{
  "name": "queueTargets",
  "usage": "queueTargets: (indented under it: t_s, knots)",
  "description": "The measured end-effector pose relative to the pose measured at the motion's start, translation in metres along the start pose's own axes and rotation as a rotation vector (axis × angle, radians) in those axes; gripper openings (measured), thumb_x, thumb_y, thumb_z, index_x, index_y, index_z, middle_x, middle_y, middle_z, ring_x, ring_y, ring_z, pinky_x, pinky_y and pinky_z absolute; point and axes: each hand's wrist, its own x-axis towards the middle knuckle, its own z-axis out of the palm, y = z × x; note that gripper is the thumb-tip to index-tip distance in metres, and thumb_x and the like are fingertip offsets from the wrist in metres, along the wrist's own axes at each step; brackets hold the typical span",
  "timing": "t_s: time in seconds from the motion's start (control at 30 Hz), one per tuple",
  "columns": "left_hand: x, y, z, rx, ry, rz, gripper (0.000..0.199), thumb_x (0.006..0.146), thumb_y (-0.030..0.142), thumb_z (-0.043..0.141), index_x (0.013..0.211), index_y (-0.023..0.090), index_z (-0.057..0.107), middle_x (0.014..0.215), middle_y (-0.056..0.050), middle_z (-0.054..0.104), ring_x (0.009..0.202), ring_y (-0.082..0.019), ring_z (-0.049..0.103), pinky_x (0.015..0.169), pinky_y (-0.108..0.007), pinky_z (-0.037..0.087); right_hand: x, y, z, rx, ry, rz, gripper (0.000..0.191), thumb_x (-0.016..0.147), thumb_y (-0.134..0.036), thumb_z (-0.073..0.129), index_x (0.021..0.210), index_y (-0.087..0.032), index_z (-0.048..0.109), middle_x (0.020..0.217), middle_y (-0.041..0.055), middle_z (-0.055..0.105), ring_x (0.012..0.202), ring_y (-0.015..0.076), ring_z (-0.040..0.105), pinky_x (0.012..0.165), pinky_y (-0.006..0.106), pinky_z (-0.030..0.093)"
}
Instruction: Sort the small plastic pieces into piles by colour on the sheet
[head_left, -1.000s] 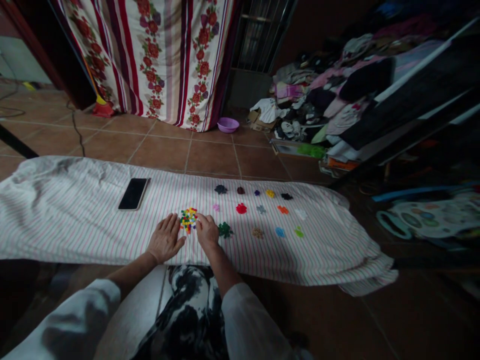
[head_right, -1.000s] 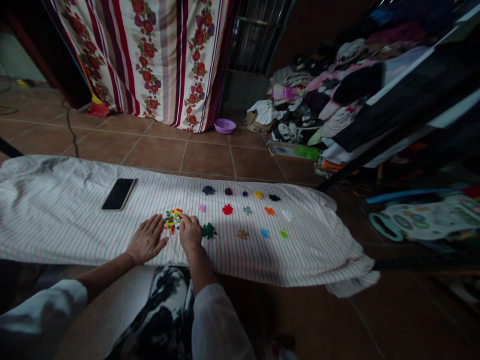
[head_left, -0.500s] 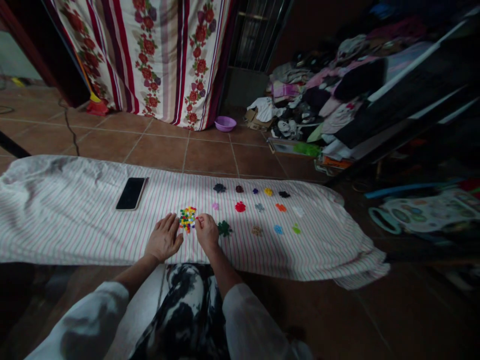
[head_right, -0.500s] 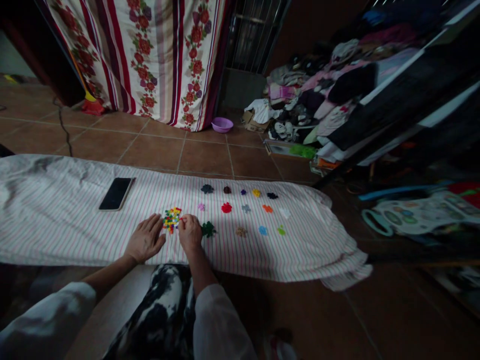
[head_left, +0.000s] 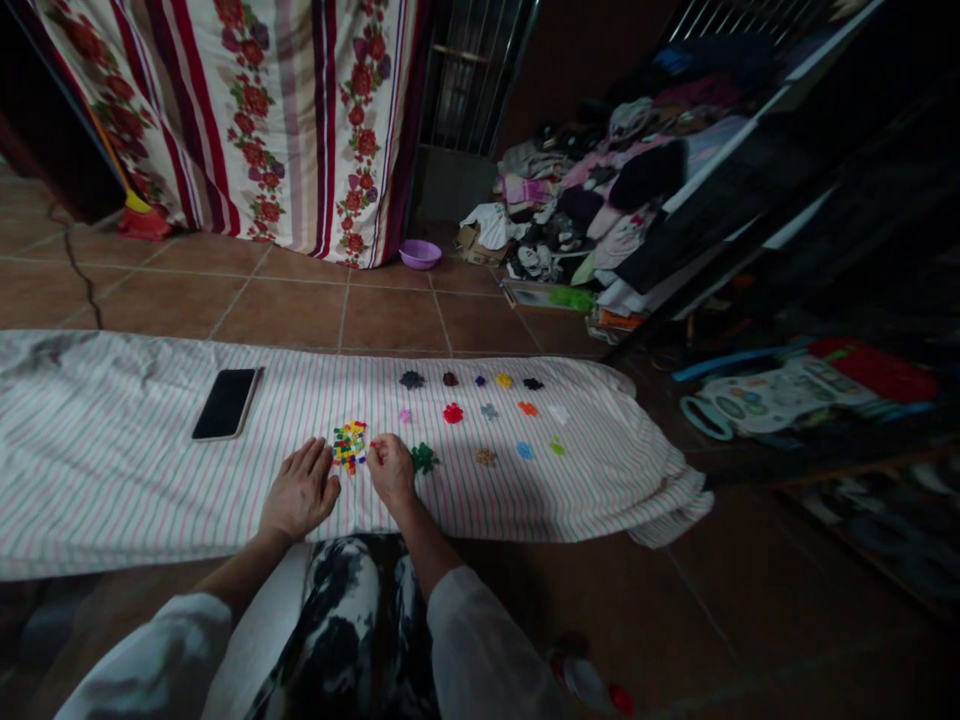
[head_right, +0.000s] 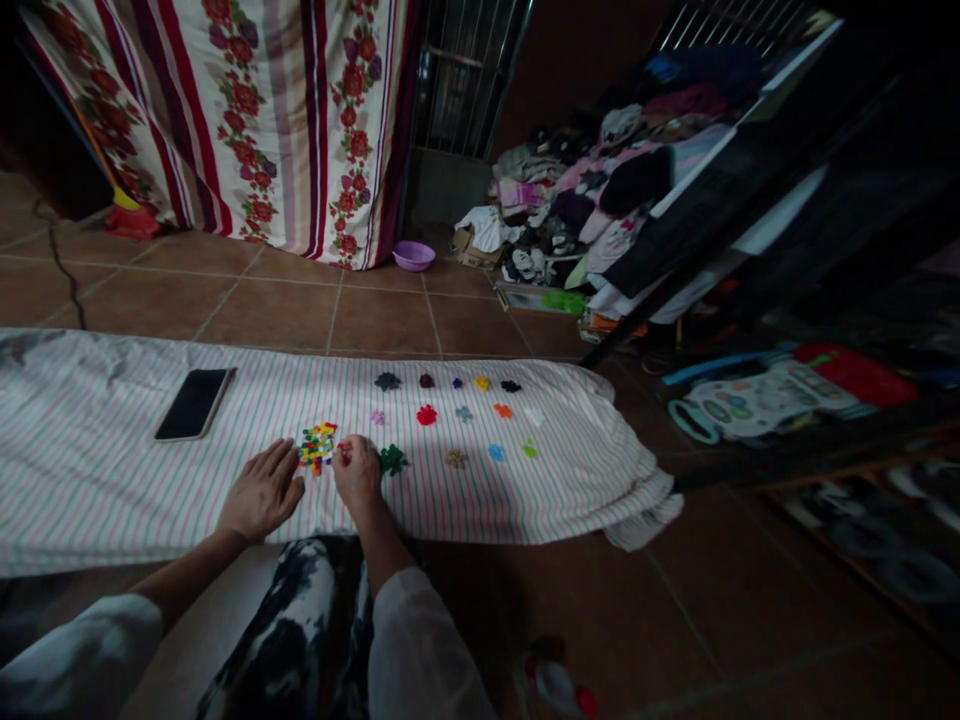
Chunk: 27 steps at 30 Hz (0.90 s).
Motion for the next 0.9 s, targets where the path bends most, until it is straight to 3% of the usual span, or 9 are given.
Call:
queueTargets:
  t_s: [0.17, 0.47, 0.67, 0.9]
  knots:
    - [-0.001, -0.001, 0.002, -0.015, 0.021, 0.007, 0.044, 0.089, 0.034, 0.043, 0.122, 0.008, 0.059, 0.132, -0.021, 0.059, 0.129, -0.032, 0.05, 0.102, -0.047, 0.045, -0.001, 0.0, 0.0, 0.04, 0.003, -0.042, 0.011, 0.079, -0.019, 0.052, 0.086, -0.02, 0.061, 0.08, 0.004, 0.066, 0.074, 0.0164, 0.063, 0.073, 0.027, 0.051]
    - [-0.002, -0.002, 0.005, -0.032, 0.025, 0.013, 0.044, 0.089, 0.032, 0.044, 0.122, 0.008, 0.059, 0.131, -0.022, 0.059, 0.13, -0.033, 0.05, 0.101, -0.048, 0.045, -0.004, -0.005, -0.007, 0.153, 0.034, 0.005, 0.015, 0.08, -0.024, 0.052, 0.09, -0.02, 0.062, 0.08, 0.0035, 0.066, 0.067, 0.0144, 0.063, 0.062, 0.024, 0.051]
    - [-0.002, -0.002, 0.005, 0.019, 0.034, 0.021, 0.044, 0.089, 0.033, 0.043, 0.121, 0.007, 0.059, 0.131, -0.021, 0.06, 0.128, -0.032, 0.051, 0.102, -0.046, 0.045, 0.018, -0.004, -0.037, 0.137, 0.131, 0.039, 0.013, 0.078, -0.023, 0.05, 0.087, -0.021, 0.06, 0.073, 0.0016, 0.065, 0.062, 0.0141, 0.062, 0.061, 0.024, 0.05]
    - [-0.002, -0.001, 0.002, -0.007, 0.015, 0.018, 0.045, 0.089, 0.033, 0.042, 0.122, 0.007, 0.058, 0.131, -0.022, 0.059, 0.13, -0.033, 0.049, 0.103, -0.048, 0.045, 0.05, 0.032, -0.083, 0.043, 0.285, 0.101, 0.012, 0.076, -0.026, 0.049, 0.084, -0.02, 0.057, 0.079, 0.0046, 0.067, 0.067, 0.0156, 0.063, 0.061, 0.024, 0.049]
